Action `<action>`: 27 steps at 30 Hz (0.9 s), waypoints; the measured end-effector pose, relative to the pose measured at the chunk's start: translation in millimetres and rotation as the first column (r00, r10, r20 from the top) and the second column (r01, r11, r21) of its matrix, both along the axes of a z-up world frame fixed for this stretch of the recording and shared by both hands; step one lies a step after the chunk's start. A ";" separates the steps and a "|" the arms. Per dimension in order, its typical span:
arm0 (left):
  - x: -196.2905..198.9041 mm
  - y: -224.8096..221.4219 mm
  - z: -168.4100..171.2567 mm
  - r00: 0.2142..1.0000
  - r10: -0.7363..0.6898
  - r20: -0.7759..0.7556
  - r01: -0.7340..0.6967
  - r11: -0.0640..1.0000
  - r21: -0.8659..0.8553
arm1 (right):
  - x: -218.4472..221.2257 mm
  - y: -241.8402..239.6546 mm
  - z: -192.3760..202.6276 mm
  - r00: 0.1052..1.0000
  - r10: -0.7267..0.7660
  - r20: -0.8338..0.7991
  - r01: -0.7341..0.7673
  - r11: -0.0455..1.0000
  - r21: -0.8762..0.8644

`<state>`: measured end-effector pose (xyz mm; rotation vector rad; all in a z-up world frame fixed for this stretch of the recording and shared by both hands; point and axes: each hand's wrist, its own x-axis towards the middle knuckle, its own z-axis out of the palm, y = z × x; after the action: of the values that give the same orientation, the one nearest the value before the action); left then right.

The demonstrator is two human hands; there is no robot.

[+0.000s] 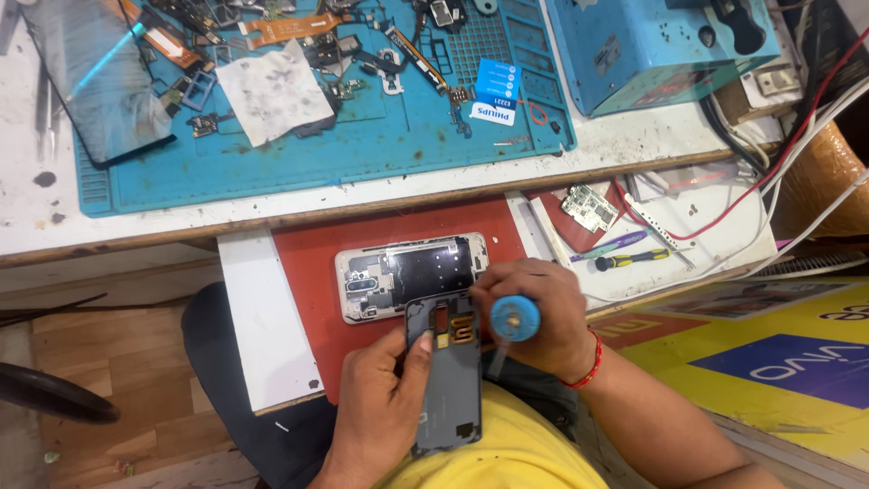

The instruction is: The person uses a screwdriver to remove screws from a smartphone's internal frame and battery cover. They then place the back cover onto the phone and press it into place.

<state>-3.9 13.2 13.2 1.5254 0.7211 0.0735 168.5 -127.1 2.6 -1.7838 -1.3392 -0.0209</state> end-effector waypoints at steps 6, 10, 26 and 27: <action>-2.2 -3.2 -9.0 0.997 0.034 -0.069 -0.044 0.988 -0.150 | 35.8 -29.1 -20.2 0.950 -0.313 0.001 0.305 0.926 0.221; -11.8 1.5 -28.1 0.954 0.286 0.085 -0.230 0.887 -0.401 | 78.6 -75.4 10.2 0.853 -0.507 0.125 0.523 0.827 -0.209; 60.2 98.2 -11.7 0.433 0.694 0.575 -0.111 0.675 -0.730 | 65.1 -103.2 49.4 0.886 -0.463 0.029 0.340 0.605 -0.720; 66.1 94.3 -9.7 0.466 0.679 0.567 -0.106 0.679 -0.726 | 54.0 -93.3 51.3 0.903 -0.429 0.034 0.309 0.590 -0.746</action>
<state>62.2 107.5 3.5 0.4884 0.2690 0.8250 222.5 -220.4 53.8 -2.6791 -0.8674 0.4961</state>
